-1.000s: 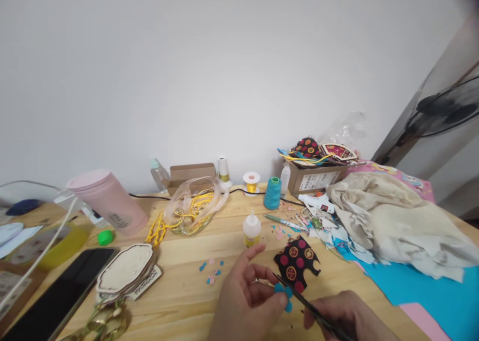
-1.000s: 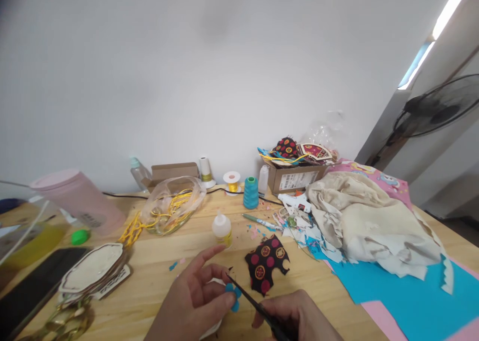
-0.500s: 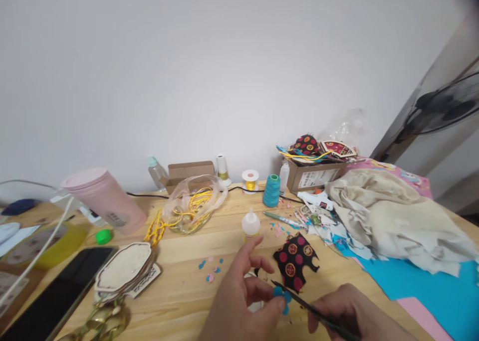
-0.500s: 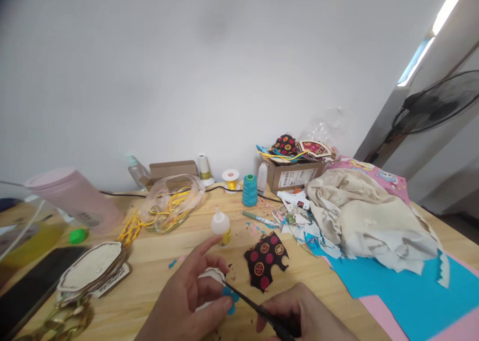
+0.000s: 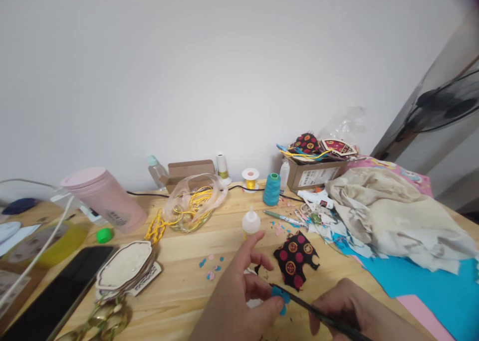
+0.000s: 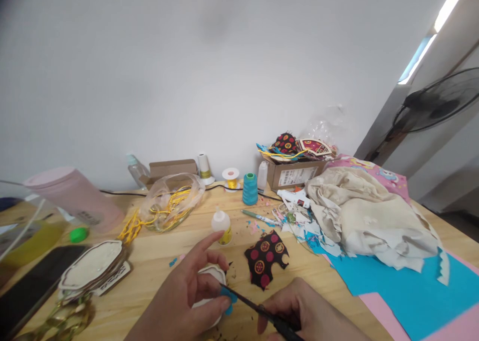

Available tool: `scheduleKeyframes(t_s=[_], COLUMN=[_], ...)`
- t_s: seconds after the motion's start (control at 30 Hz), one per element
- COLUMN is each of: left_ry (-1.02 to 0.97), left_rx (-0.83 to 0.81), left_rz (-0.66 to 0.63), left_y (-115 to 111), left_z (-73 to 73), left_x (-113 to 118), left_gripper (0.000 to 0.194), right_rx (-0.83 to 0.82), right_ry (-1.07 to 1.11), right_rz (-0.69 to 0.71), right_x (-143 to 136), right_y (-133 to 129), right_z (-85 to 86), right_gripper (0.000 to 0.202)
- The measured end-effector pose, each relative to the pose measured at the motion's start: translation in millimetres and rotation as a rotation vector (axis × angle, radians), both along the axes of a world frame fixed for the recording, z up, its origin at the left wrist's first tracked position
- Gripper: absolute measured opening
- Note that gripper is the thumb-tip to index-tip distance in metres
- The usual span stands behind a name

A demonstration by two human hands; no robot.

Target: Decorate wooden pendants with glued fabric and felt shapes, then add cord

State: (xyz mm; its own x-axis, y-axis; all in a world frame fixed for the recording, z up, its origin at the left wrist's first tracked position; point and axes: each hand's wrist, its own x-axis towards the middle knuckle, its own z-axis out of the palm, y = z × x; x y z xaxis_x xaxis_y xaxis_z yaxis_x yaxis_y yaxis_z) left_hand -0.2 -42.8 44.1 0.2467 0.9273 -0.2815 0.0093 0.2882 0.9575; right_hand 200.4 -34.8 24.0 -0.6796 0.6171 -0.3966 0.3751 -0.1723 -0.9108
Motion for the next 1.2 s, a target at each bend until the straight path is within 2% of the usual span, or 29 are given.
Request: scheduleKeyframes(t_s=[0.23,0.5,0.7,0.87,1.07,1.2], left_ry=[0.081,0.15,0.168,0.194,0.18,0.087], left_rx=[0.028,0.057,0.053,0.007,-0.017,-0.082], left_rz=[-0.09,-0.177,-0.207,-0.213,-0.203,-0.163], left_y=[3.7,5.8,7.3,9.0,8.8,9.0], left_z=[-2.6,0.5,4.8,6.2,6.6,6.6], left_x=[-6.6,-10.6,-10.9,-9.4,-9.5,-11.1], left_gripper=[0.078,0.078,0.079,0.08,0.081,0.081], right_rx=[0.016,0.09,0.148,0.191,0.166,0.212], right_ry=[-0.037,-0.129,-0.142,-0.191,-0.195,-0.14], right_rz=[0.019,-0.035,-0.004,0.031,0.178,0.071], right_x=[1.2,-1.5,4.4,5.5,5.4,6.2], right_y=[1.0,-2.1,-2.2,6.2,17.5,11.2], right_z=[6.8,18.1,16.7,24.4,33.6,23.8], right_gripper=[0.053,0.049,0.044,0.044,0.041,0.048])
